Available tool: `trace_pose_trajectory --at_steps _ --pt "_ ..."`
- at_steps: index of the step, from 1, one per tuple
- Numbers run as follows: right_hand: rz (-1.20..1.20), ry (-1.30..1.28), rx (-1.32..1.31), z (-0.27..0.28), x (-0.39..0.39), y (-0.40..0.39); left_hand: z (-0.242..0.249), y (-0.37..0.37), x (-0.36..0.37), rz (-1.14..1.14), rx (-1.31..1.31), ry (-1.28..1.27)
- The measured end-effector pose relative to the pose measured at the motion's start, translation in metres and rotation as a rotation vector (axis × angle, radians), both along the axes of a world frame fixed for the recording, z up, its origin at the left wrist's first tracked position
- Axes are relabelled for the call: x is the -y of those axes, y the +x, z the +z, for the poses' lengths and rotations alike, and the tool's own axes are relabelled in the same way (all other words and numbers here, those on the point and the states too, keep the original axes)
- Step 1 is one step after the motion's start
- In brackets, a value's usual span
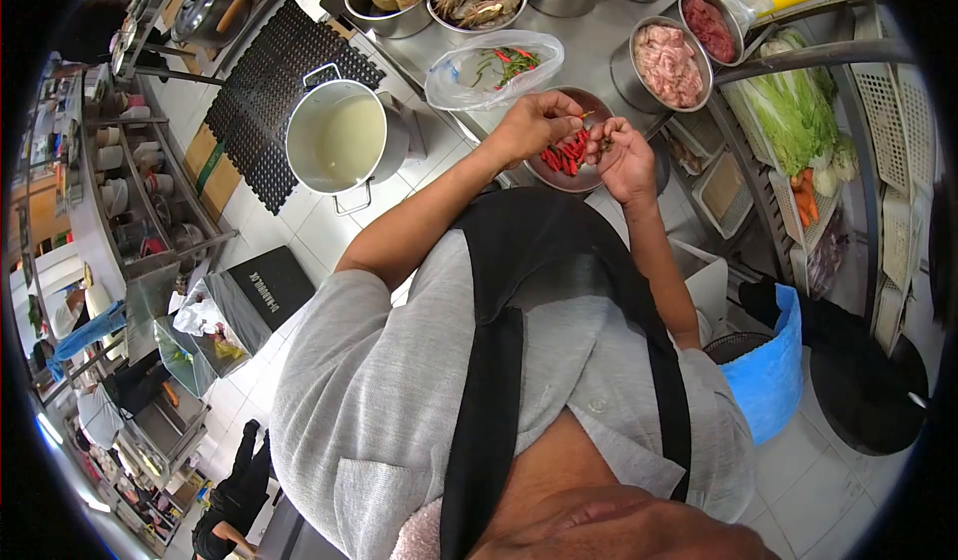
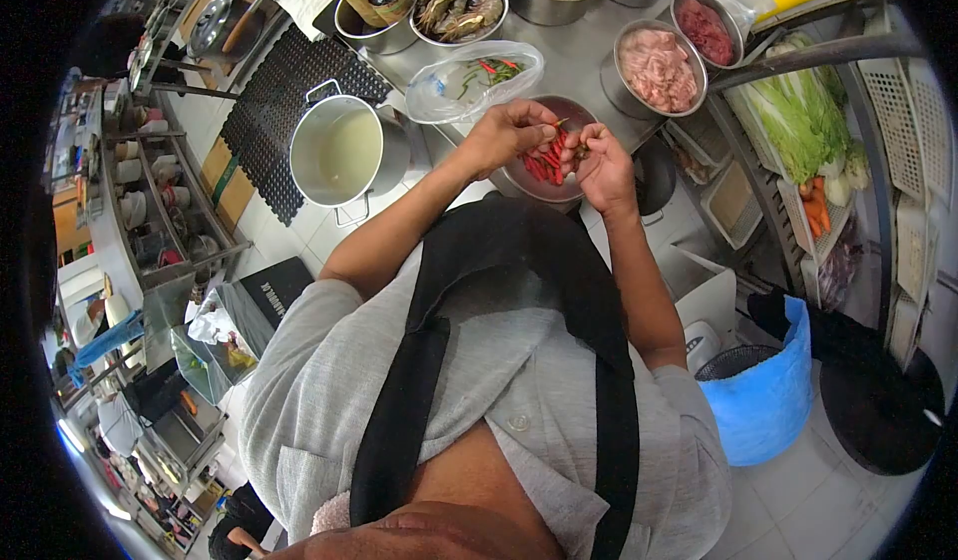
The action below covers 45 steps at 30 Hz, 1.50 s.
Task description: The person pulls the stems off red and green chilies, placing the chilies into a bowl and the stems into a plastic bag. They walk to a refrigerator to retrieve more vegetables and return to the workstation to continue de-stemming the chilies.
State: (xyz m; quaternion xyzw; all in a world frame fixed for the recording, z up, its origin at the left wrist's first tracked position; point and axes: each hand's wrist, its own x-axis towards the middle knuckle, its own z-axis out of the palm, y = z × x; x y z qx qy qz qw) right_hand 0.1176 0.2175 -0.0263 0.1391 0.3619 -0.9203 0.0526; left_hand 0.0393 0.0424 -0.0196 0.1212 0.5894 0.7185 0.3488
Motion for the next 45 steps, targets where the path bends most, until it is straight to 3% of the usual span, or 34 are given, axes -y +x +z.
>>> trace_pose_trajectory --at_steps 5,7,8,10,14,17,19,20,22,23,28,32,35,37,38,40,41,43,44,45 --pt "0.021 -0.007 0.040 0.008 0.008 -0.002 -0.001 0.003 0.000 0.036 -0.094 -0.031" --pt "0.012 0.339 0.054 0.005 0.014 -0.003 0.001 0.005 -0.001 0.000 -0.146 -0.050" --pt "0.017 0.337 0.053 0.002 0.014 -0.003 -0.002 0.005 -0.002 0.004 -0.146 -0.053" --pt "0.088 0.601 0.029 -0.002 0.011 -0.002 -0.012 0.006 -0.003 -0.041 -0.272 -0.112" --pt "0.066 0.445 0.102 0.008 0.013 0.002 -0.009 0.008 -0.003 -0.101 -0.263 -0.026" --pt "-0.073 0.392 0.105 0.013 0.022 0.000 -0.003 0.009 -0.003 -0.069 -0.478 -0.108" --pt "-0.011 0.715 0.077 0.005 0.020 0.001 0.002 0.009 -0.004 -0.060 -0.545 -0.219" --pt "-0.011 0.715 0.078 0.006 0.018 0.001 0.006 0.010 -0.003 -0.060 -0.544 -0.219" --pt "0.040 0.426 0.138 0.010 0.012 0.001 0.011 0.010 -0.001 -0.069 -0.616 -0.241" --pt "0.041 0.426 0.138 0.012 0.011 0.001 0.010 0.010 0.000 -0.069 -0.616 -0.242" --pt "0.087 -0.141 0.262 0.018 0.013 0.002 0.009 0.011 0.002 -0.059 -0.507 -0.010" --pt "0.158 -0.251 0.188 0.010 0.009 -0.001 -0.001 0.013 -0.003 0.019 -0.580 0.008" --pt "-0.003 -0.035 0.239 0.014 0.009 0.002 -0.005 0.010 -0.001 0.107 -0.518 -0.101" --pt "0.016 0.132 0.264 0.017 0.004 0.002 0.007 0.002 0.010 0.068 -0.879 -0.130" --pt "0.012 0.131 0.261 0.018 0.004 -0.001 0.012 -0.007 0.015 0.064 -0.883 -0.129" --pt "0.081 0.297 0.217 0.018 0.006 -0.002 0.013 -0.033 0.025 0.310 -0.731 -0.205" --pt "0.080 0.294 0.216 0.019 0.008 -0.006 0.005 -0.050 0.030 0.307 -0.732 -0.207" --pt "0.300 0.498 0.083 0.019 0.015 -0.024 -0.021 -0.091 0.037 0.090 -0.805 -0.637" --pt "0.301 0.500 0.076 0.016 0.025 -0.038 -0.042 -0.108 0.033 0.095 -0.810 -0.638" --pt "0.196 0.910 -0.215 0.012 0.039 -0.055 -0.072 -0.121 0.027 0.023 -1.008 -0.703"
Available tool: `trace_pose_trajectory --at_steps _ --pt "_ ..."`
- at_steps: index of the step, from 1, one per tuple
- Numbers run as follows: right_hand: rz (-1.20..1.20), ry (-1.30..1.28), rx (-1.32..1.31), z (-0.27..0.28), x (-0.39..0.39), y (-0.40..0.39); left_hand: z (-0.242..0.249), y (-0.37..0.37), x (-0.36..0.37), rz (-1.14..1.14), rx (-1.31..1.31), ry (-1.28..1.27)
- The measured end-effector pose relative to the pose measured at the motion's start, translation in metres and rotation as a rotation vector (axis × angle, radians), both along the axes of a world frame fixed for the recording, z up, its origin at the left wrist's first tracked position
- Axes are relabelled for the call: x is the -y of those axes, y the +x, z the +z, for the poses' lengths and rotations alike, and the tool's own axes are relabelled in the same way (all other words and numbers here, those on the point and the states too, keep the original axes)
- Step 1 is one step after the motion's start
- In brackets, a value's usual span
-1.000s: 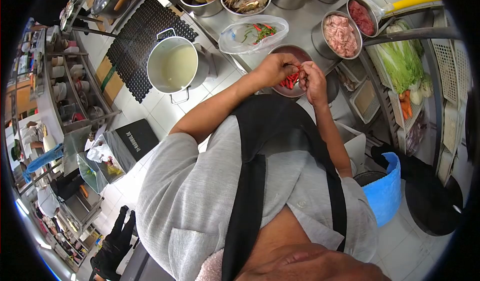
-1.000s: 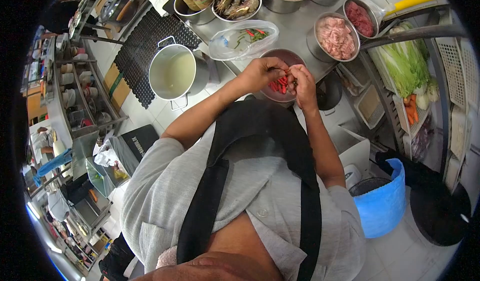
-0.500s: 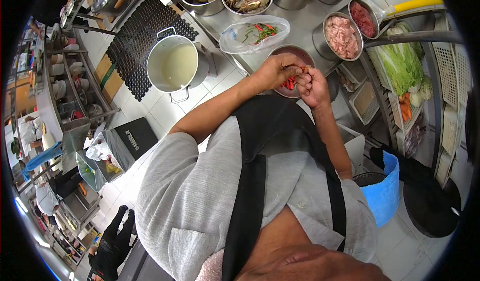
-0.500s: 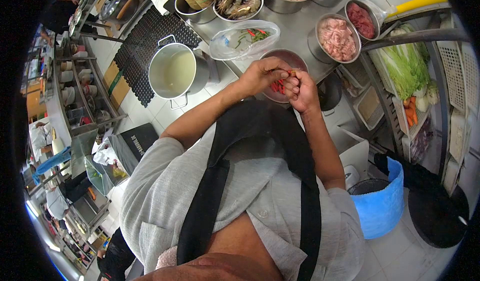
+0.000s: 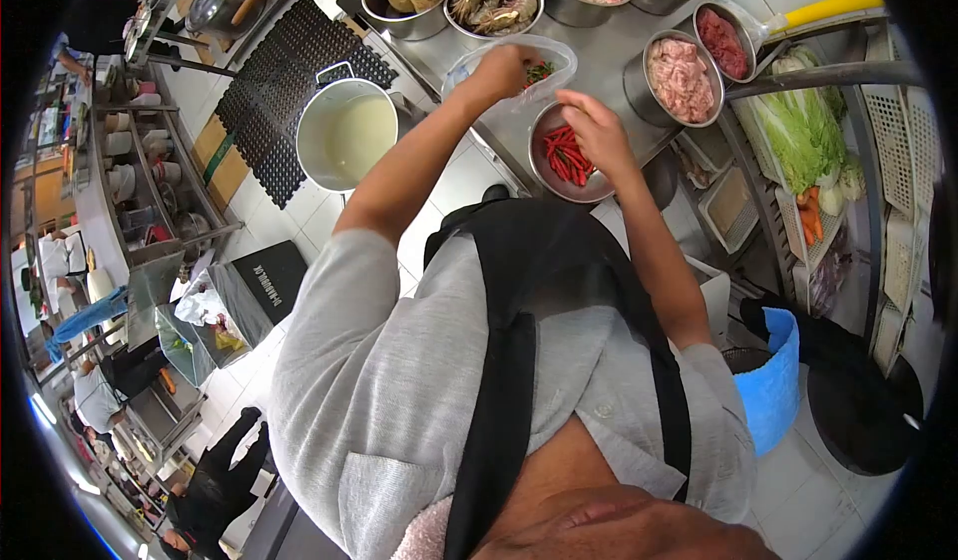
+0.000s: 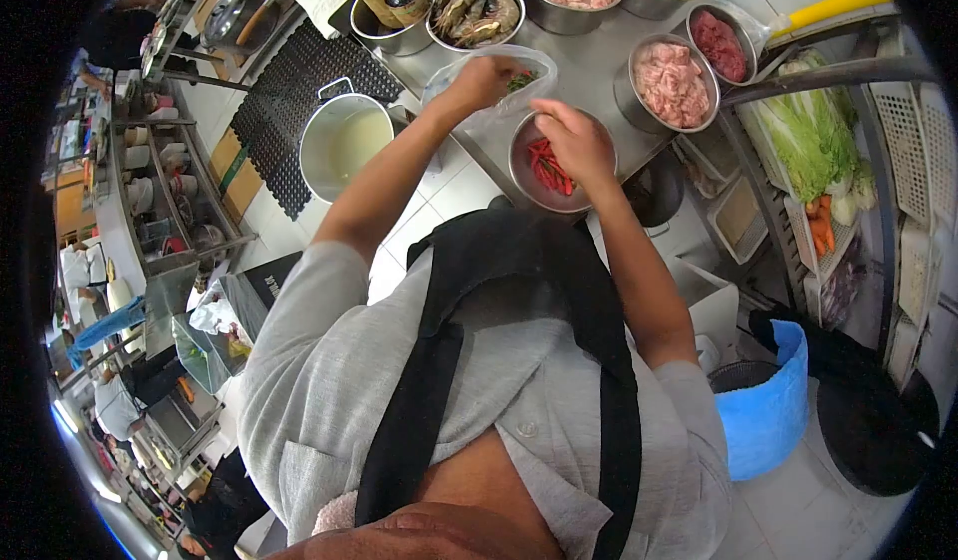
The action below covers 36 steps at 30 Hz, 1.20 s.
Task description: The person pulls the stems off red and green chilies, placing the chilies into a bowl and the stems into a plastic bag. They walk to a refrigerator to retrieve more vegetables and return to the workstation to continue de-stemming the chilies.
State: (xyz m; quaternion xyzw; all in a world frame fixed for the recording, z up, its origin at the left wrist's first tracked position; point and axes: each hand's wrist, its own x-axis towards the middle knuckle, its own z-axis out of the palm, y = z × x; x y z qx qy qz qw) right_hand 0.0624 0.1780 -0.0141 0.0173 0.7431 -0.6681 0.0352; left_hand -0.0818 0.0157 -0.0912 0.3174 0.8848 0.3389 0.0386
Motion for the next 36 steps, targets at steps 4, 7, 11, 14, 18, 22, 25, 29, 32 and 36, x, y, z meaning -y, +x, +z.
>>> trace_pose_trajectory --at_steps 4,7,11,14,18,22,25,29,32,36 --pt "0.153 0.763 0.027 0.003 0.014 -0.038 -0.057 -0.013 -0.013 -0.079 -0.327 -0.232" --pt "0.220 0.908 0.097 0.009 0.005 -0.041 -0.022 0.009 -0.007 -0.048 -0.288 -0.314" --pt "0.227 0.951 0.108 0.017 -0.006 -0.027 -0.013 0.006 0.007 -0.050 -0.114 -0.409" --pt "0.221 0.938 0.072 0.015 -0.011 -0.020 -0.001 0.002 0.011 -0.072 -0.034 -0.372" --pt "0.250 0.886 0.027 0.016 -0.012 -0.016 -0.011 0.001 -0.004 -0.083 -0.049 -0.100" --pt "0.237 0.892 0.072 0.022 -0.011 -0.013 -0.010 0.005 -0.018 -0.096 -0.029 -0.074" --pt "0.220 0.875 0.009 0.021 -0.011 -0.010 -0.017 0.005 -0.019 -0.119 -0.046 0.091" --pt "0.214 0.835 -0.031 0.013 -0.012 -0.009 -0.009 0.005 -0.007 0.009 -0.115 -0.048" --pt "0.223 0.818 -0.038 0.013 -0.009 -0.008 0.018 0.023 -0.002 -0.034 -0.040 -0.032" --pt "0.224 0.800 -0.032 0.016 -0.006 -0.008 -0.004 0.034 0.001 -0.063 -0.044 -0.164"
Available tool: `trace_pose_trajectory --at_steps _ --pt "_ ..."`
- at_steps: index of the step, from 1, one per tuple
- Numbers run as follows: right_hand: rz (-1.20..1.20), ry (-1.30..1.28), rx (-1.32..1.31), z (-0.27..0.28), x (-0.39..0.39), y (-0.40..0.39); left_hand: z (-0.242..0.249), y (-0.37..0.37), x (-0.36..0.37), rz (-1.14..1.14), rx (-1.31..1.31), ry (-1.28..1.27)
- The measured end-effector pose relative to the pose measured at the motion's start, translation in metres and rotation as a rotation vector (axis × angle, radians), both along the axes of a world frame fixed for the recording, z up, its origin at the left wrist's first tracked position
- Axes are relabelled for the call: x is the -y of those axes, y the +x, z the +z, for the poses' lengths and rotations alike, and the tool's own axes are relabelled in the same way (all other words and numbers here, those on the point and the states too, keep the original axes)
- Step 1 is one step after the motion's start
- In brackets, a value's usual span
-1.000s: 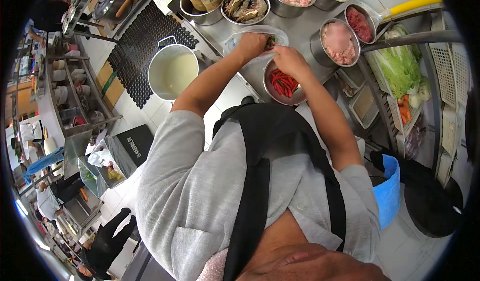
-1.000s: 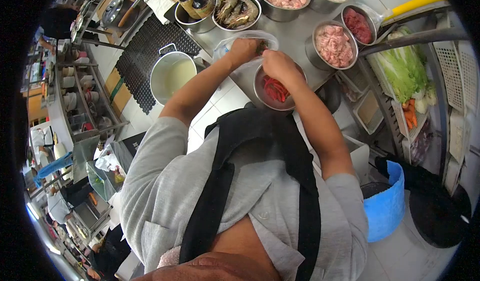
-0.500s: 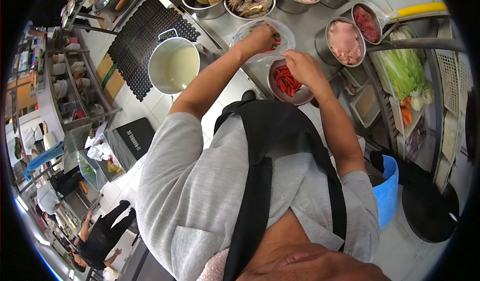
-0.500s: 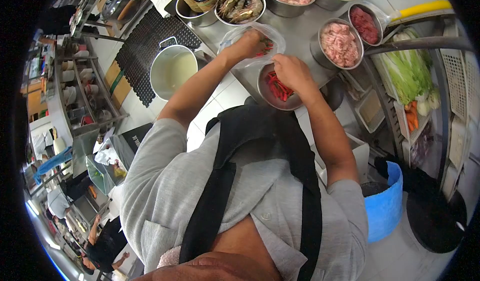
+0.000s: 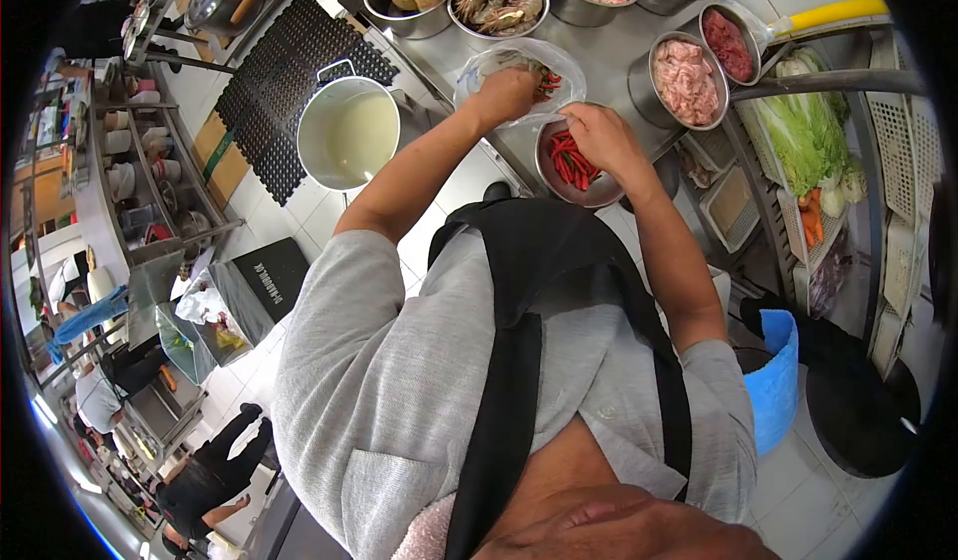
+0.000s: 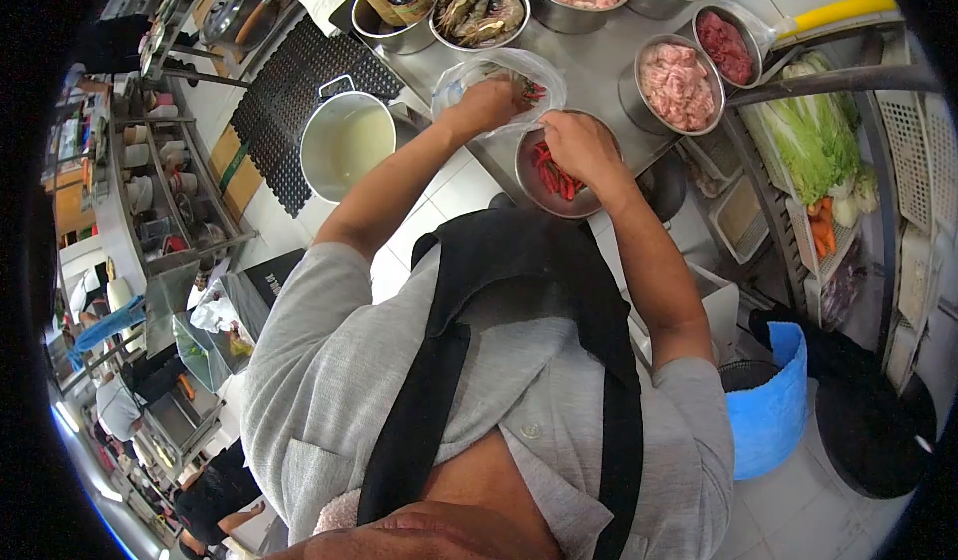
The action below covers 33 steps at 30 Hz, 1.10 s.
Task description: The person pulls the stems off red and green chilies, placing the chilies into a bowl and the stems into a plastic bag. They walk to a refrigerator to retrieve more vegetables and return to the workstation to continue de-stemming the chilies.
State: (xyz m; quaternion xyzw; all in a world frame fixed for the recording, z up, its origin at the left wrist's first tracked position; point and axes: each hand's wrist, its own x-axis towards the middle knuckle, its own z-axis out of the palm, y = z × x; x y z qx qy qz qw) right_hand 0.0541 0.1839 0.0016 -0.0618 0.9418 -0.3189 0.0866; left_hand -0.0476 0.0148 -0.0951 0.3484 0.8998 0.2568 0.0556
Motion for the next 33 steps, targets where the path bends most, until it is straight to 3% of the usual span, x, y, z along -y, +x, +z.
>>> trace_pose_trajectory --at_steps 7,10,12,13,15,16,18,19,21,28,30,33 --pt "0.021 -0.025 0.016 -0.010 -0.003 -0.003 -0.018 -0.003 0.004 0.012 -0.030 -0.124" --pt "-0.026 -0.027 0.103 -0.003 -0.003 -0.002 -0.004 -0.008 0.009 -0.072 0.068 -0.146" --pt "-0.135 -0.233 -0.020 -0.006 -0.002 0.001 0.024 -0.009 0.016 0.007 0.309 -0.147" --pt "-0.137 -0.234 -0.020 -0.004 -0.003 0.002 0.028 -0.011 0.022 0.005 0.309 -0.148" --pt "-0.281 -0.301 0.039 0.004 -0.005 0.003 0.040 -0.013 0.031 0.089 0.449 0.126" --pt "-0.278 -0.304 0.040 0.002 -0.006 0.003 0.045 -0.013 0.034 0.093 0.449 0.124" --pt "-0.233 -0.538 0.043 0.002 -0.007 0.003 0.071 -0.007 0.037 0.069 0.788 0.384" --pt "-0.232 -0.539 0.043 0.005 -0.006 0.003 0.078 -0.002 0.037 0.069 0.787 0.384" --pt "-0.283 -0.951 0.252 0.021 0.003 0.005 0.089 0.007 0.033 -0.038 1.006 0.513" --pt "-0.340 -1.053 0.249 0.015 -0.003 0.023 0.101 0.039 0.007 -0.153 1.113 0.551" --pt "-0.459 -1.113 0.251 0.017 -0.007 0.034 0.094 0.042 0.002 -0.203 1.109 0.564" --pt "-0.493 -1.205 0.291 0.004 -0.020 0.048 0.091 0.052 -0.008 -0.036 1.223 0.624"
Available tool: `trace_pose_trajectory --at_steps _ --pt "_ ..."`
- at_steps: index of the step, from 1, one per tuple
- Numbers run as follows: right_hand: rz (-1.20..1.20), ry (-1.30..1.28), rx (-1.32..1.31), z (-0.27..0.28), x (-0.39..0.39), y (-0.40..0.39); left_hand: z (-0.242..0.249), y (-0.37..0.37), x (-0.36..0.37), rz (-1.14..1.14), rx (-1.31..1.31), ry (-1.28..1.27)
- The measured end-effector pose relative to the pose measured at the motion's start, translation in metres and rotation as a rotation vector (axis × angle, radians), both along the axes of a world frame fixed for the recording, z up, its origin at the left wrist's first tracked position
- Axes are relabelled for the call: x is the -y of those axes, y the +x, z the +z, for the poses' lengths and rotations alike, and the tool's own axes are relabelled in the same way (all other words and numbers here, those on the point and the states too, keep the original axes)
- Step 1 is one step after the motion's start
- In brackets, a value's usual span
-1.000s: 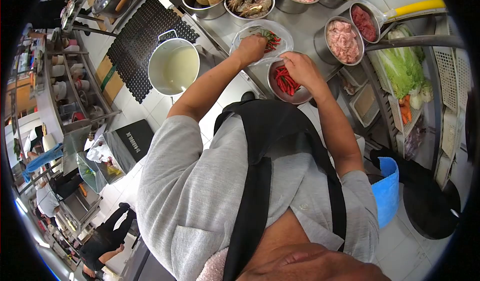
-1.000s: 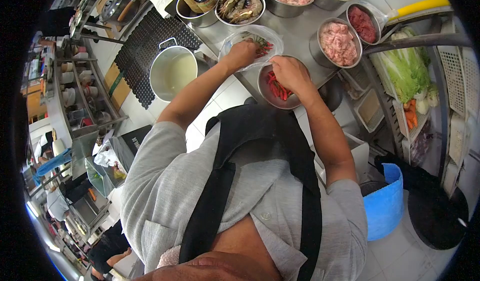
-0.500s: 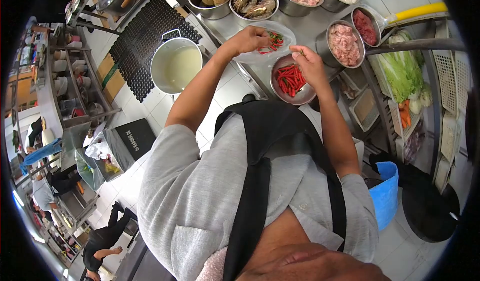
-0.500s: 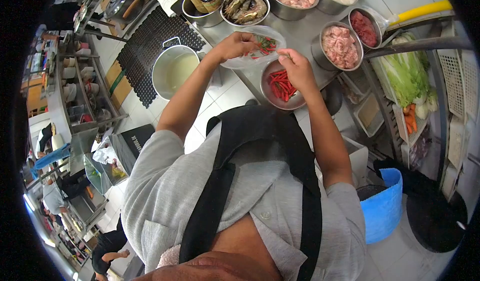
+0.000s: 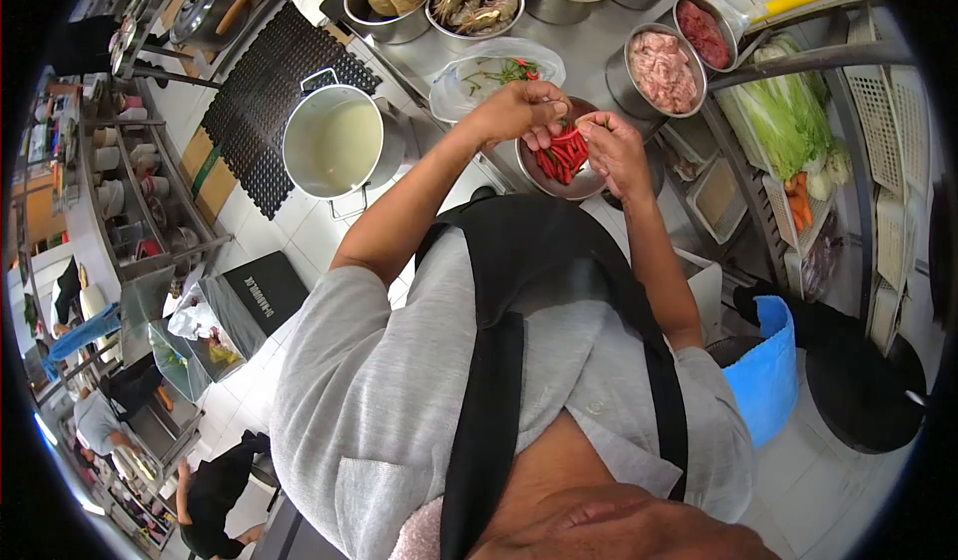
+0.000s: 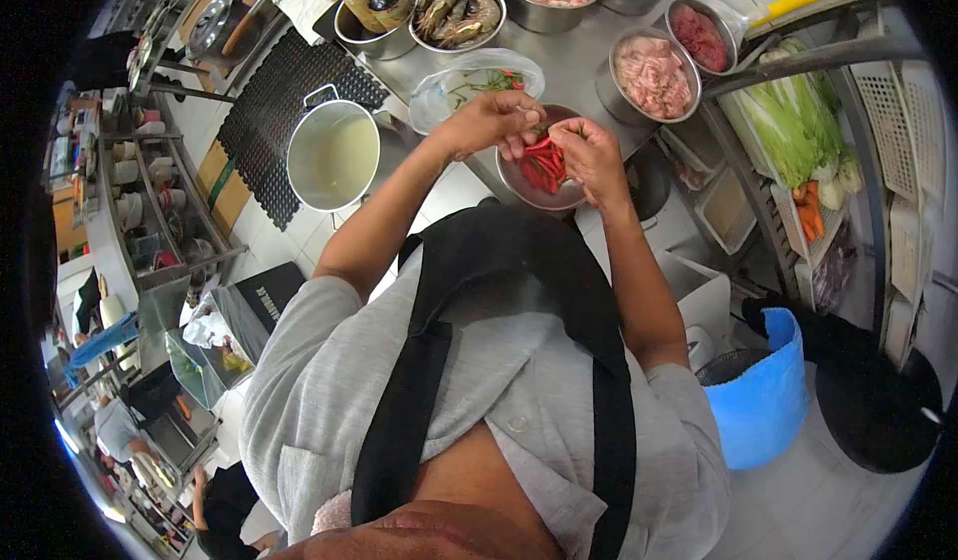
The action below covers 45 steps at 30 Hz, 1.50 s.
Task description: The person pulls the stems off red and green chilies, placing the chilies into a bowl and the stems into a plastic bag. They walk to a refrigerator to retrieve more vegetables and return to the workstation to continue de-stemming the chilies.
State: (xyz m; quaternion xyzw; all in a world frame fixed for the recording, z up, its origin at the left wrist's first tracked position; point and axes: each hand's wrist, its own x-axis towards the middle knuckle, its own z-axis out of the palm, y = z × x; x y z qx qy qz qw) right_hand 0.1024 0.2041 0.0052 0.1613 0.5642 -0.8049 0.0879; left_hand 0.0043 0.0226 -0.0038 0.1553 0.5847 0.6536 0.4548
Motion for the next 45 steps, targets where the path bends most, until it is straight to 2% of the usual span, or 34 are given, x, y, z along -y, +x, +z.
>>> trace_pose_trajectory --at_steps 5,7,9,10,11,12,13,15,16,18,19,21,22,25,27,28,30,31,33,37,39,40,42,43,45 --pt "-0.136 -0.054 0.024 -0.017 -0.003 0.008 -0.032 0.025 -0.022 0.044 -0.121 0.010" --pt "-0.179 -0.060 0.014 -0.023 -0.003 0.010 -0.047 0.032 -0.028 0.160 -0.201 0.100" --pt "-0.206 -0.015 0.024 -0.025 0.001 0.012 -0.039 0.037 -0.031 0.173 -0.207 0.086" --pt "-0.206 -0.016 0.025 -0.026 0.004 0.012 -0.034 0.039 -0.031 0.189 -0.060 0.103" --pt "-0.216 0.123 -0.015 -0.026 0.008 0.012 -0.032 0.040 -0.031 0.206 0.087 0.119" --pt "-0.223 0.262 -0.055 -0.026 0.010 0.011 -0.034 0.040 -0.031 0.209 0.086 0.119" --pt "-0.221 0.261 -0.055 -0.025 0.010 0.011 -0.036 0.041 -0.031 0.213 0.058 0.118" --pt "-0.203 0.083 0.045 -0.024 0.007 0.011 -0.035 0.041 -0.029 0.217 0.030 0.118" --pt "-0.200 0.082 0.046 -0.027 0.002 0.010 -0.035 0.042 -0.027 0.191 0.012 0.140" --pt "-0.038 -0.576 0.156 -0.041 -0.011 0.009 -0.034 0.044 -0.024 0.167 -0.003 0.160" --pt "-0.035 -0.576 0.157 -0.048 -0.013 0.011 -0.035 0.044 -0.023 0.152 -0.029 0.167" --pt "-0.039 -0.865 0.192 -0.052 -0.012 0.013 -0.033 0.044 -0.022 0.141 -0.052 0.172" --pt "-0.037 -0.865 0.194 -0.053 -0.013 0.013 -0.032 0.044 -0.022 0.143 -0.033 0.165" --pt "-0.172 -0.772 0.167 -0.036 -0.005 0.015 -0.028 0.043 -0.022 0.156 0.004 0.131" --pt "-0.177 -0.101 0.027 -0.031 0.001 0.016 -0.028 0.043 -0.022 0.167 0.022 0.103" --pt "-0.177 -0.100 0.027 -0.034 0.000 0.016 -0.030 0.044 -0.023 0.174 0.007 0.057" --pt "-0.083 0.401 -0.078 -0.046 0.000 0.016 -0.031 0.046 -0.026 0.181 -0.010 0.010" --pt "-0.080 0.400 -0.082 -0.051 -0.001 0.017 -0.032 0.047 -0.027 0.176 -0.002 -0.002" --pt "-0.091 0.714 -0.290 -0.052 0.001 0.017 -0.033 0.049 -0.027 0.184 0.007 -0.017" --pt "-0.053 0.794 -0.235 -0.048 0.002 0.022 -0.040 0.053 -0.030 0.185 -0.088 -0.056" --pt "-0.042 0.629 -0.112 -0.052 -0.003 0.023 -0.046 0.055 -0.030 0.147 -0.274 -0.077" --pt "-0.037 0.630 -0.106 -0.052 -0.007 0.023 -0.048 0.056 -0.031 0.149 -0.267 -0.077" --pt "-0.044 -0.094 0.170 -0.045 -0.013 0.024 -0.051 0.058 -0.032 0.134 -0.290 0.042" --pt "-0.043 -0.093 0.177 -0.041 -0.013 0.024 -0.052 0.058 -0.033 0.136 -0.284 0.043" --pt "-0.058 -0.441 0.236 -0.031 -0.012 0.024 -0.047 0.056 -0.031 0.116 -0.236 0.162"
